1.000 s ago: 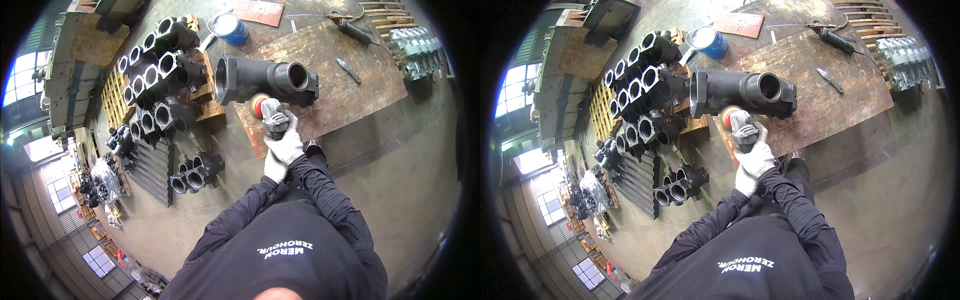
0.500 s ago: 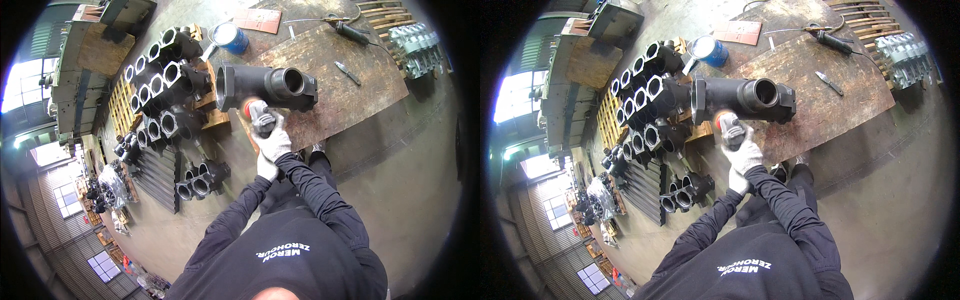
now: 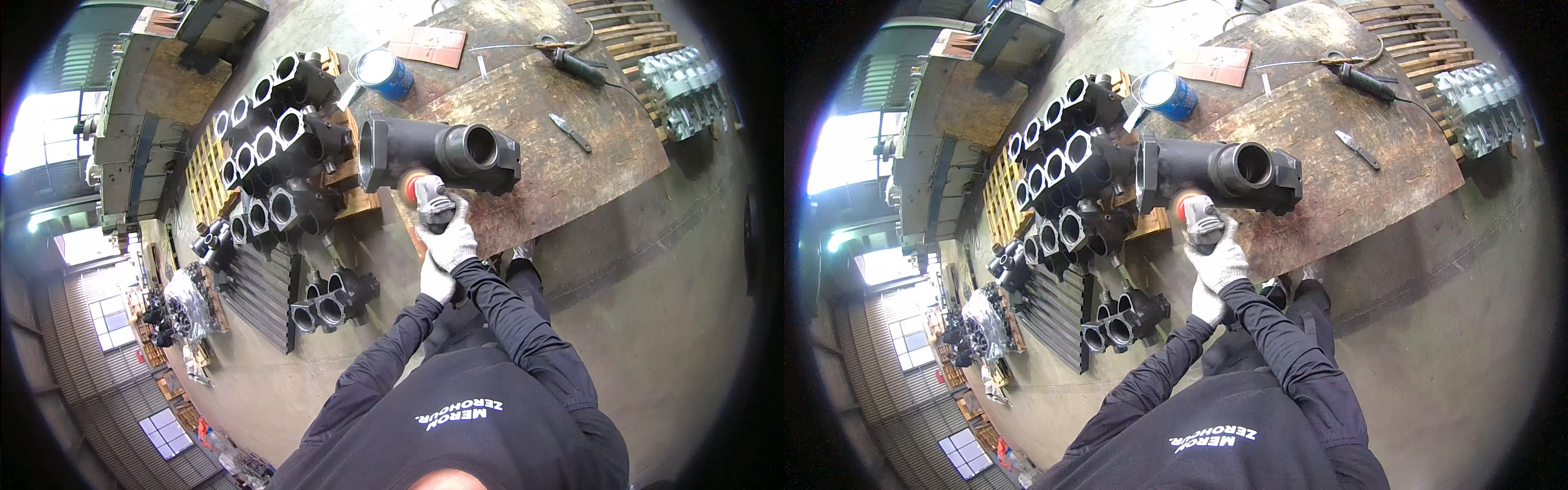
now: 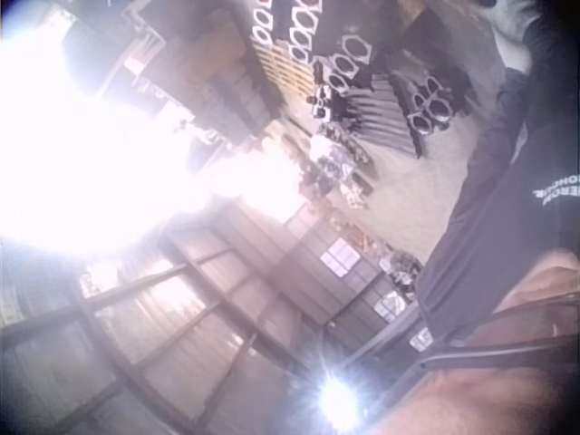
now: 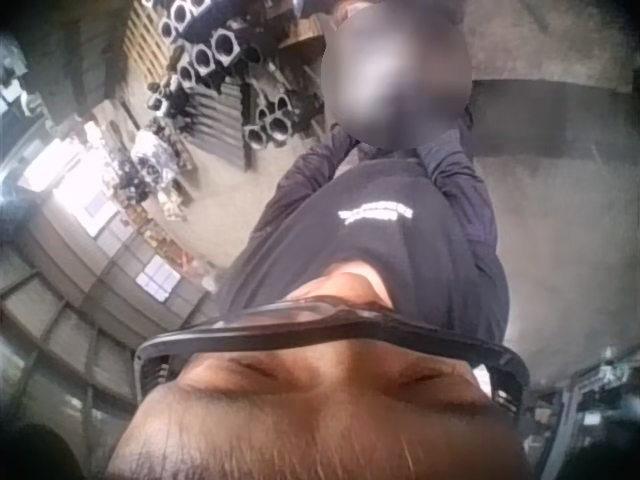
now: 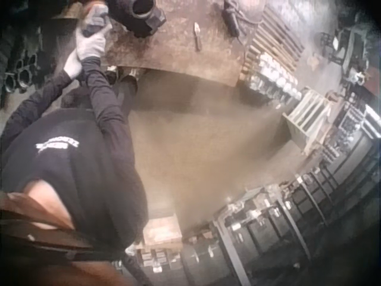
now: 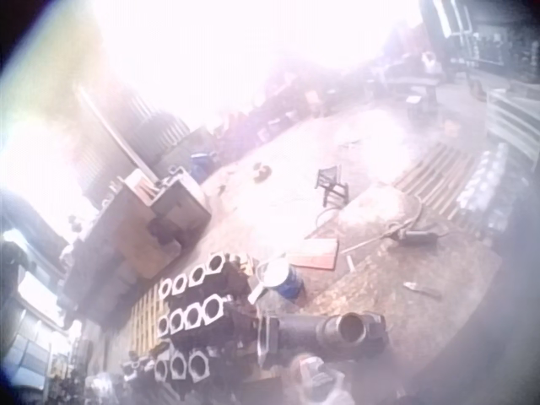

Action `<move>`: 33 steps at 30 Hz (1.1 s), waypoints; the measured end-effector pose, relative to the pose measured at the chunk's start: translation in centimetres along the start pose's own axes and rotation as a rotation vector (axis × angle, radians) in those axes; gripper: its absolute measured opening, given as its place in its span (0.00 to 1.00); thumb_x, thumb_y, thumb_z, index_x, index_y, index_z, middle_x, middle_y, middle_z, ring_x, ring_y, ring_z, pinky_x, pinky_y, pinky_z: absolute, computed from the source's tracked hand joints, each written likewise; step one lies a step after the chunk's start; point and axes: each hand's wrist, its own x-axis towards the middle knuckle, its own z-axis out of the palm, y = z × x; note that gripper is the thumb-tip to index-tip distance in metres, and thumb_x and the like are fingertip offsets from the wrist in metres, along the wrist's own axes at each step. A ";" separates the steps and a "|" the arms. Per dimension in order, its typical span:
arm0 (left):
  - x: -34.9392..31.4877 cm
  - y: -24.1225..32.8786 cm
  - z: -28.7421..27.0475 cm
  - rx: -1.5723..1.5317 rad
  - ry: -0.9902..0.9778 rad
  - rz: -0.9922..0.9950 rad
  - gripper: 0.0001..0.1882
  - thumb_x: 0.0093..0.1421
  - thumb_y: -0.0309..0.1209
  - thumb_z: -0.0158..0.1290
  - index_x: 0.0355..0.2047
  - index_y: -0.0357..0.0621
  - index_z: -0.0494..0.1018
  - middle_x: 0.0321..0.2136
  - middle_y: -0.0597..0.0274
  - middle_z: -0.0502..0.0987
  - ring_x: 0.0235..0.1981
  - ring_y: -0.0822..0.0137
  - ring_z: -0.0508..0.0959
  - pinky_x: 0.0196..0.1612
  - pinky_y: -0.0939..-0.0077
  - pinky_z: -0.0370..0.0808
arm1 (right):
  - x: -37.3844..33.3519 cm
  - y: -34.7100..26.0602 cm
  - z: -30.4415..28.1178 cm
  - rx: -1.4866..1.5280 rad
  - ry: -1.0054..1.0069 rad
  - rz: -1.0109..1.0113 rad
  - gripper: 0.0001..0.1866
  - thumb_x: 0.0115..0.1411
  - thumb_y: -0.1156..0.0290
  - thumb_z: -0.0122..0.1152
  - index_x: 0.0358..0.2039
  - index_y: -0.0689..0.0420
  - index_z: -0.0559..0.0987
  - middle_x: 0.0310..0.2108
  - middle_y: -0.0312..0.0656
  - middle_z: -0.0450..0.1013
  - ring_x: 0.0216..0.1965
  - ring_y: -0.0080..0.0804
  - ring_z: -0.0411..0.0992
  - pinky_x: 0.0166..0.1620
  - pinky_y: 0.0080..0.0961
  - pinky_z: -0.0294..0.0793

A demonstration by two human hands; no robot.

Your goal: The person uses an angle grinder to smooth the exterior surfaces and edges of a black metal exhaust manifold. They rotate the part to access different areas, then switch to a smaller rotary tool to grind the interior of the openings. The person continues to grind the exterior surfaces with the angle grinder.

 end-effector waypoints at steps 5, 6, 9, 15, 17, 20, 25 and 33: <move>-0.5 1.3 -0.2 0.186 -0.044 0.046 0.28 0.63 0.27 0.53 0.63 0.37 0.61 0.54 0.51 0.75 0.57 0.60 0.75 0.60 0.68 0.70 | -0.2 -0.3 0.0 0.001 0.013 0.022 0.53 0.50 0.44 0.72 0.66 0.50 0.51 0.41 0.63 0.78 0.44 0.60 0.78 0.50 0.49 0.76; -0.4 1.4 -0.2 0.168 -0.056 0.022 0.29 0.64 0.27 0.53 0.64 0.37 0.58 0.56 0.51 0.73 0.58 0.60 0.74 0.61 0.68 0.69 | -0.3 -0.4 0.0 -0.002 -0.025 0.050 0.53 0.50 0.44 0.72 0.66 0.50 0.51 0.43 0.63 0.77 0.46 0.60 0.78 0.51 0.48 0.76; -0.1 1.2 -0.5 0.209 -0.068 0.032 0.27 0.62 0.27 0.53 0.61 0.36 0.61 0.55 0.50 0.74 0.56 0.59 0.75 0.59 0.67 0.71 | -0.5 -0.6 0.2 0.027 0.025 0.075 0.52 0.50 0.47 0.73 0.66 0.51 0.52 0.46 0.64 0.76 0.48 0.60 0.77 0.52 0.48 0.76; -0.6 0.3 -1.2 0.278 0.010 0.057 0.23 0.59 0.29 0.56 0.54 0.36 0.67 0.48 0.46 0.78 0.52 0.54 0.78 0.55 0.65 0.73 | -1.2 -0.9 0.7 0.009 -0.024 0.111 0.52 0.50 0.46 0.72 0.67 0.51 0.52 0.49 0.65 0.74 0.51 0.61 0.76 0.54 0.48 0.75; -1.4 0.8 -0.9 0.218 0.025 0.032 0.26 0.58 0.29 0.58 0.55 0.36 0.66 0.49 0.46 0.78 0.53 0.54 0.78 0.56 0.65 0.73 | -1.8 -1.0 0.5 -0.012 -0.023 0.125 0.53 0.50 0.47 0.73 0.67 0.51 0.51 0.49 0.65 0.75 0.51 0.60 0.76 0.54 0.47 0.75; -2.3 3.0 0.6 0.352 0.027 0.130 0.29 0.57 0.28 0.59 0.57 0.36 0.64 0.50 0.47 0.77 0.53 0.56 0.77 0.56 0.66 0.73 | -2.4 -1.5 -1.1 0.099 0.048 0.035 0.55 0.48 0.48 0.75 0.67 0.51 0.51 0.50 0.64 0.75 0.51 0.58 0.76 0.54 0.45 0.75; -0.2 8.3 5.9 0.111 -0.017 0.084 0.35 0.54 0.26 0.62 0.61 0.36 0.60 0.51 0.47 0.76 0.54 0.59 0.77 0.57 0.68 0.72 | -1.4 -3.8 -6.6 0.180 0.188 -0.230 0.55 0.46 0.63 0.79 0.67 0.49 0.51 0.49 0.61 0.74 0.51 0.58 0.76 0.54 0.46 0.75; 4.5 16.2 15.0 0.007 0.078 0.121 0.38 0.54 0.27 0.64 0.62 0.36 0.59 0.56 0.48 0.74 0.58 0.59 0.75 0.61 0.68 0.71 | 5.5 -8.3 -15.5 0.088 0.083 -0.410 0.57 0.45 0.63 0.78 0.68 0.51 0.49 0.54 0.62 0.71 0.54 0.57 0.74 0.59 0.43 0.73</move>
